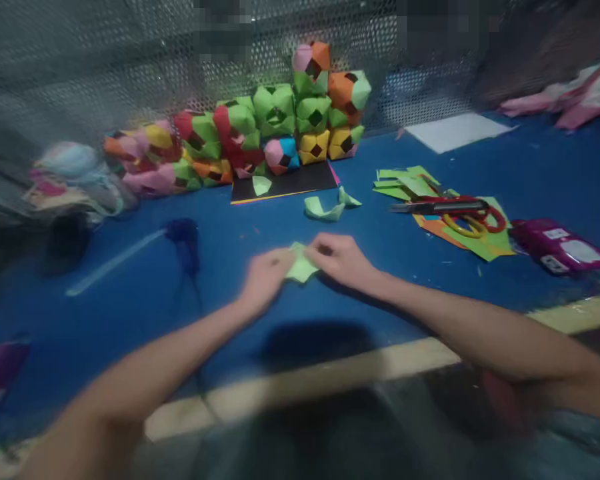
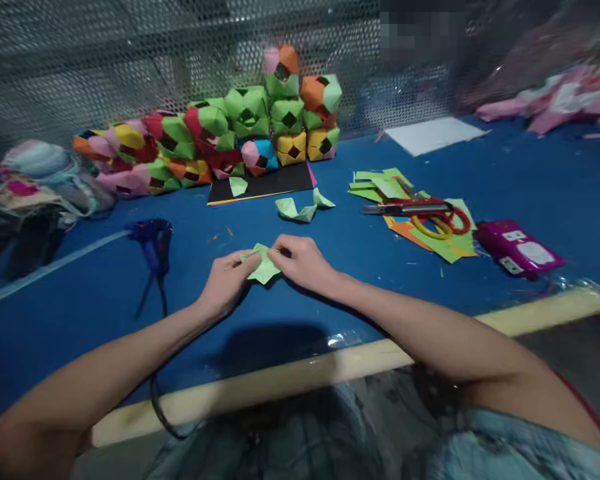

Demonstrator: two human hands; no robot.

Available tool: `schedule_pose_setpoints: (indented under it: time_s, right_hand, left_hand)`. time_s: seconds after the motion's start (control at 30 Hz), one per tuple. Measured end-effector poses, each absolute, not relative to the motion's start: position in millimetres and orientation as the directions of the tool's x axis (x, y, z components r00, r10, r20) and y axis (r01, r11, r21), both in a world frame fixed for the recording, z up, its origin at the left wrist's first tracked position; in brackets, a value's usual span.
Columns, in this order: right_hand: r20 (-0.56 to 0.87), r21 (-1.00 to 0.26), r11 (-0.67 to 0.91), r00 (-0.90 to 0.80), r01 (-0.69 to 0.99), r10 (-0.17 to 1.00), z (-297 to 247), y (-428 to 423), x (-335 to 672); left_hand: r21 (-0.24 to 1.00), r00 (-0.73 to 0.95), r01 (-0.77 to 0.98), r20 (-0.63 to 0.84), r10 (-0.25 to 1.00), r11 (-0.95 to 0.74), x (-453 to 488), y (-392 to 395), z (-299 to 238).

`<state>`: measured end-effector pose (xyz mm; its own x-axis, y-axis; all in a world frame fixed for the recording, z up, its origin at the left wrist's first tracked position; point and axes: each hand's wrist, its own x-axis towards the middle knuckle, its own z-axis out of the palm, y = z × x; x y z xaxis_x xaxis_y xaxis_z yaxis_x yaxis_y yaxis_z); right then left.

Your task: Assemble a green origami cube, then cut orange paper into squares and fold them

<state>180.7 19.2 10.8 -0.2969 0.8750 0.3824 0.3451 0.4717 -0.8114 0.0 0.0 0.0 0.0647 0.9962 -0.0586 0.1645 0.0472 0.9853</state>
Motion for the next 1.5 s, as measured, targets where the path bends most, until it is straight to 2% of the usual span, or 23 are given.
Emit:
schedule_pose_setpoints:
  time_s: [0.13, 0.27, 0.53, 0.7, 0.87, 1.1, 1.5]
  right_hand:
    - [0.343, -0.834, 0.433, -0.295, 0.342, 0.892, 9, 20, 180]
    - [0.366, -0.808, 0.464, -0.309, 0.363, 0.878, 9, 21, 182]
    - [0.415, -0.758, 0.514, -0.312, 0.401, 0.855, 14, 20, 181]
    - [0.45, -0.741, 0.54, -0.302, 0.399, 0.84, 13, 18, 179]
    - [0.464, -0.738, 0.544, -0.285, 0.4, 0.839, 11, 16, 177]
    - [0.43, -0.743, 0.505, -0.264, 0.439, 0.863, 6, 16, 172]
    - [0.373, -0.764, 0.457, -0.267, 0.455, 0.889, -2, 19, 172]
  left_hand:
    - [0.984, 0.12, 0.174, -0.046, 0.992, 0.025, 2, 2, 0]
    - [0.987, 0.136, 0.159, -0.051, 0.989, 0.029, 3, 3, 0]
    - [0.965, 0.07, 0.259, 0.014, 0.997, -0.031, 3, 4, 1]
    - [0.969, 0.081, 0.237, 0.052, 0.995, -0.07, 5, 5, 2]
    - [0.988, 0.079, 0.144, 0.045, 0.996, -0.056, 8, 6, 2]
    - [0.986, -0.024, 0.147, 0.082, 0.996, -0.078, 8, 10, -4]
    - [0.98, -0.042, 0.175, 0.107, 0.993, -0.098, 6, 6, 0]
